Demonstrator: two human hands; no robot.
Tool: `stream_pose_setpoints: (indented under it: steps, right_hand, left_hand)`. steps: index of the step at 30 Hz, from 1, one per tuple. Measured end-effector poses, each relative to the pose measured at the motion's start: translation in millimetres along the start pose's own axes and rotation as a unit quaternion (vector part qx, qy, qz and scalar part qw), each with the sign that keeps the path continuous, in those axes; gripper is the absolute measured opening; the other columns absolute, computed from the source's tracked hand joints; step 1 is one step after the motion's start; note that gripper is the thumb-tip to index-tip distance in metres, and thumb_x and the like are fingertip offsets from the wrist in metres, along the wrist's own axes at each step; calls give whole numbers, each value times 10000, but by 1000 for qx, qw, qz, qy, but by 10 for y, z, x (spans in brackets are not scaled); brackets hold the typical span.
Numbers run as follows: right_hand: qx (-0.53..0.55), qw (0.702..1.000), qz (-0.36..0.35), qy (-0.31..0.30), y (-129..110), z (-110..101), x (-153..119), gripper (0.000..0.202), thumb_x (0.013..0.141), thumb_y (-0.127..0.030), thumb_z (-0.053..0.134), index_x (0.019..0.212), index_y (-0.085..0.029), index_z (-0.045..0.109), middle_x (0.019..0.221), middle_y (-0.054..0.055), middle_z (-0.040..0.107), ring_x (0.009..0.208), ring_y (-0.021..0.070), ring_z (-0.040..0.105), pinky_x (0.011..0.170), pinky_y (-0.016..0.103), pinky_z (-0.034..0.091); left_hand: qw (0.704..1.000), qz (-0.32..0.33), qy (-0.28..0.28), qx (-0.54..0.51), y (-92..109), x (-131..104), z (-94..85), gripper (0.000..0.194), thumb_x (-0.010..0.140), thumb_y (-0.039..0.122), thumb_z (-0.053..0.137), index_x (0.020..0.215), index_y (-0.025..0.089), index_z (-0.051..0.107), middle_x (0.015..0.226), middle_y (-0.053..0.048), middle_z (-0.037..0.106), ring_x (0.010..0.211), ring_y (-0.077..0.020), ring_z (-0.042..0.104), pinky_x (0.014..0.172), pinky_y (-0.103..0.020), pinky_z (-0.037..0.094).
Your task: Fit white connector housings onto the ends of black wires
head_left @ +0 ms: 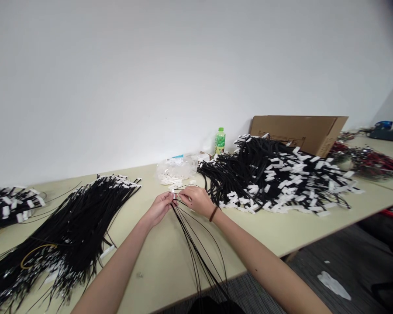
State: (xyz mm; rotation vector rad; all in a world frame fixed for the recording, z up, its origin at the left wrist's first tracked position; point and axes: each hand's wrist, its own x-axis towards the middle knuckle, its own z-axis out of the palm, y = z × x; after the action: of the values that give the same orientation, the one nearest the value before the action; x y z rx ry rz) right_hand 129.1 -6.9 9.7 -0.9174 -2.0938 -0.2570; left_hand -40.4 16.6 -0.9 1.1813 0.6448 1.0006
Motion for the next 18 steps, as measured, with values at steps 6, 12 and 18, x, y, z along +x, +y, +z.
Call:
stream_pose_setpoints:
  steps: [6, 12, 18]
  right_hand:
    - [1, 1000, -2, -2, -2, 5, -2, 116, 842, -156, 499, 774, -169, 592, 705, 16, 598, 681, 127, 537, 651, 223, 361]
    - [-3, 1000, -1, -5, -1, 11, -3, 109, 836, -159, 511, 768, -172, 595, 699, 14, 594, 676, 124, 535, 643, 220, 354]
    - [-8, 1000, 0, -5, -7, 17, -4, 116, 838, -163, 510, 759, -174, 593, 687, 10, 591, 659, 121, 528, 625, 219, 344]
  left_hand:
    - [1000, -2, 1, 0, -10, 2, -13, 192, 672, 290, 689, 718, 123, 606, 702, -19, 559, 642, -113, 497, 665, -258, 381]
    - [1000, 0, -1, 1, -18, 11, -18, 197, 668, 292, 692, 714, 119, 609, 713, -28, 564, 648, -115, 495, 669, -256, 381]
    - [1000, 0, -3, 6, -19, 9, -18, 185, 677, 288, 684, 718, 122, 612, 702, -25, 564, 654, -117, 496, 675, -255, 380]
